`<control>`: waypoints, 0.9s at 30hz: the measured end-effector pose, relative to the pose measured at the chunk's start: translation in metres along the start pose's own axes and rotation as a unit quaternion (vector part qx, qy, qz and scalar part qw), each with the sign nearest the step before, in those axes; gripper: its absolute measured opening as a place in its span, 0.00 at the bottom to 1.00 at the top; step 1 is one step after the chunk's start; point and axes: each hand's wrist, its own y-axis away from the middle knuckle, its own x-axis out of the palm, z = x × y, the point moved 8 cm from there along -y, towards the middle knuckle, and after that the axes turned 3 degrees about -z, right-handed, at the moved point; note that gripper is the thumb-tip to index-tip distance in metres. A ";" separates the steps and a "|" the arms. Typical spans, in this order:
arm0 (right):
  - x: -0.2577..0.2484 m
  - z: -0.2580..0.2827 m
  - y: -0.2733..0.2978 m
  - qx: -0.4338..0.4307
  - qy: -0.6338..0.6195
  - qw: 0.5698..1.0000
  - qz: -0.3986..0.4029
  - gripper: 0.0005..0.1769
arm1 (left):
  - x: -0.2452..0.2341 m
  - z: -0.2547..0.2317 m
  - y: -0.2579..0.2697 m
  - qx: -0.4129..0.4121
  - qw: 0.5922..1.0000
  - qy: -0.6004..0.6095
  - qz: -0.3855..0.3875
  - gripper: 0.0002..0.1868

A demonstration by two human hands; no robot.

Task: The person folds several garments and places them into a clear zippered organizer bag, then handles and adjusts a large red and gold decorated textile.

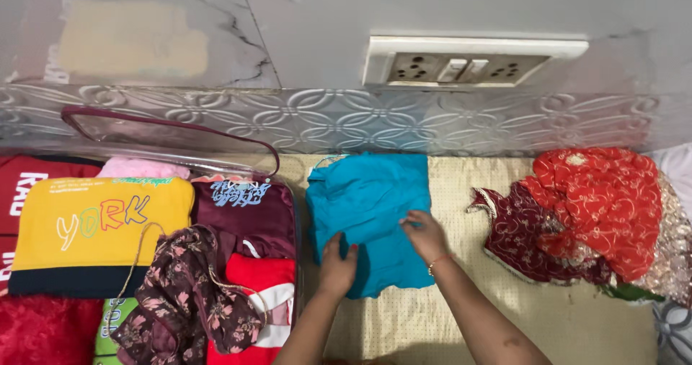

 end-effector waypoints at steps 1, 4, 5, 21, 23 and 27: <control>-0.024 0.001 -0.002 -0.038 0.083 0.992 -0.088 0.42 | 0.001 -0.005 0.001 -0.003 1.000 -0.026 0.001 0.35; -0.043 -0.003 -0.006 0.004 0.090 0.986 -0.141 0.47 | -0.009 -0.027 -0.012 0.002 0.995 -0.090 -0.044 0.40; -0.041 -0.014 -0.003 0.089 0.013 0.990 -0.113 0.53 | -0.016 -0.034 -0.017 0.013 0.988 -0.132 -0.086 0.47; -0.050 -0.001 0.068 0.199 -0.237 0.941 0.140 0.51 | 0.047 0.034 -0.043 -0.181 0.953 0.191 0.149 0.31; -0.050 0.004 0.076 0.205 -0.252 0.933 0.153 0.49 | 0.054 0.022 -0.030 -0.223 0.902 0.321 0.184 0.29; -0.071 0.045 0.076 0.126 -0.199 0.963 0.131 0.45 | 0.026 -0.031 -0.020 -0.247 0.888 0.352 0.161 0.33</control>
